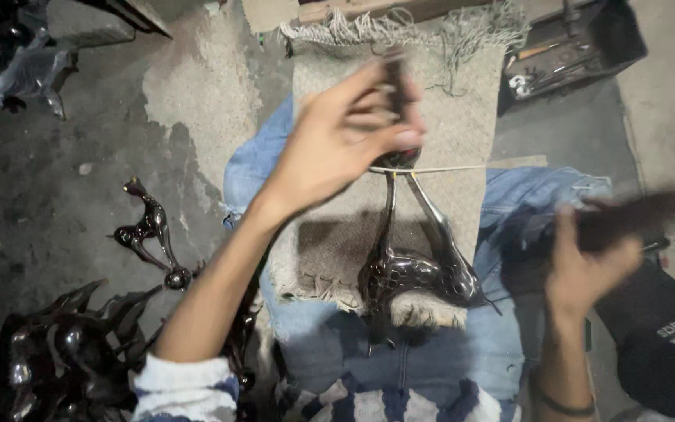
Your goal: The person holds a dark metal bird-shaped decoration on their lap and repeatedly strikes it with a hammer. They reposition the piece several times to work different areas, including the neck and body, while other similar metal pieces lie nearby on the floor.
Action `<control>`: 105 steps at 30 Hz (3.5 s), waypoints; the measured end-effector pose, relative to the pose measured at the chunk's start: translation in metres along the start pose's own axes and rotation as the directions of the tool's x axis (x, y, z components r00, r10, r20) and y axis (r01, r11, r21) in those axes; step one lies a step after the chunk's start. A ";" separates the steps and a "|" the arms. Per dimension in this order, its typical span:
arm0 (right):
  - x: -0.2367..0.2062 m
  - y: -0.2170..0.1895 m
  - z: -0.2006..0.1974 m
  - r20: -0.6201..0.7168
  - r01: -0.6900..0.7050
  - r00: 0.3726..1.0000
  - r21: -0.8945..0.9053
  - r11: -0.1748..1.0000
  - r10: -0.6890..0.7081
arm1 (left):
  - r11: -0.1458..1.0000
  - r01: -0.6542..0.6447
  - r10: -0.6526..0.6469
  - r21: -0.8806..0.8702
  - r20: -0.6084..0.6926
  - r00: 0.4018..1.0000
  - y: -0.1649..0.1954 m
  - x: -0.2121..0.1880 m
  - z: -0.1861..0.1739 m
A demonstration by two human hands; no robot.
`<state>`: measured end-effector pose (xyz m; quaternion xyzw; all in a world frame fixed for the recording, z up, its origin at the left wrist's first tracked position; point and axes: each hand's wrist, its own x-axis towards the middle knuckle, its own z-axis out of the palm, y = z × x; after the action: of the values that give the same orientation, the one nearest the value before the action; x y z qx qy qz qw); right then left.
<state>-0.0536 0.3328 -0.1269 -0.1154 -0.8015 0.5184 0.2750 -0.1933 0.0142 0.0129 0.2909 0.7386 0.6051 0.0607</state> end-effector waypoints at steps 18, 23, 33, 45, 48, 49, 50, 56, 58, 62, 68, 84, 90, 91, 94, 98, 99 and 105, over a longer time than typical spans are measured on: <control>0.054 -0.020 0.027 0.312 0.176 0.946 -0.274 0.946 -0.086 | 0.889 -0.238 0.093 0.392 0.354 0.930 -0.016 0.075 0.028; 0.071 -0.039 0.033 0.338 -0.223 0.927 0.145 0.964 0.163 | 0.876 -0.255 0.097 0.409 0.368 0.925 -0.011 0.076 0.027; 0.086 -0.050 0.020 0.398 -0.028 0.916 0.176 0.984 -0.045 | 0.846 -0.267 0.060 0.461 0.416 0.908 -0.010 0.081 0.028; 0.082 -0.034 0.018 0.505 0.034 0.861 0.064 0.997 -0.062 | 0.859 -0.262 0.048 0.440 0.441 0.896 -0.011 0.083 0.026; 0.084 -0.038 0.021 0.330 -0.095 0.944 0.292 0.952 -0.007 | 0.864 -0.240 0.021 0.443 0.444 0.896 -0.013 0.085 0.026; 0.084 -0.040 0.021 0.410 -0.039 0.912 0.142 0.989 -0.023 | 0.866 -0.222 0.000 0.448 0.444 0.896 -0.013 0.085 0.027; 0.085 -0.043 0.020 0.485 0.034 0.874 -0.006 0.999 -0.027 | 0.869 -0.224 0.003 0.441 0.449 0.894 -0.013 0.086 0.026; 0.084 -0.051 0.024 0.511 -0.021 0.859 -0.007 1.000 0.022 | 0.891 -0.114 -0.120 0.439 0.471 0.874 -0.010 0.088 0.021; 0.087 -0.051 0.024 0.519 0.092 0.853 -0.045 0.995 -0.056 | 0.887 -0.159 -0.085 0.434 0.492 0.866 -0.011 0.088 0.020; 0.094 -0.047 0.025 0.542 0.134 0.837 -0.075 0.988 -0.072 | 0.877 -0.114 -0.142 0.467 0.477 0.868 -0.018 0.088 0.020; 0.090 -0.037 0.024 0.535 0.159 0.840 -0.078 0.984 -0.094 | 0.878 -0.137 -0.114 0.458 0.478 0.871 -0.028 0.090 0.017; 0.088 -0.032 0.025 0.500 0.190 0.861 -0.150 0.970 -0.092 | 0.901 0.028 -0.254 0.434 0.472 0.844 -0.020 0.096 -0.004; 0.100 -0.050 0.042 0.334 -0.363 0.907 0.307 0.879 0.258 | 0.909 0.005 -0.229 0.418 0.488 0.842 -0.015 0.097 -0.003; 0.100 -0.054 0.043 0.381 -0.139 0.923 0.186 0.973 0.059 | 0.910 -0.022 -0.208 0.413 0.504 0.838 -0.015 0.096 -0.003; 0.102 -0.060 0.047 0.471 0.140 0.866 0.091 0.986 -0.167 | 0.924 -0.008 -0.190 0.382 0.478 0.858 -0.016 0.091 -0.003; 0.111 -0.049 0.047 0.406 -0.231 0.909 0.305 0.924 0.094 | 0.911 -0.063 -0.092 0.408 0.351 0.932 -0.019 0.078 -0.002; 0.114 -0.046 0.046 0.417 -0.208 0.907 0.300 0.931 0.068 | 0.904 -0.105 -0.035 0.414 0.318 0.948 -0.019 0.074 -0.002; 0.120 -0.075 0.058 0.409 -0.177 0.912 0.287 0.941 0.047 | 0.908 -0.062 -0.016 0.414 0.181 0.983 -0.027 0.051 0.002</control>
<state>-0.1773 0.3118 -0.0389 -0.0086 -0.7382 0.6682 0.0917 -0.2439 0.0384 0.0010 0.3595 0.8389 0.4047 0.0565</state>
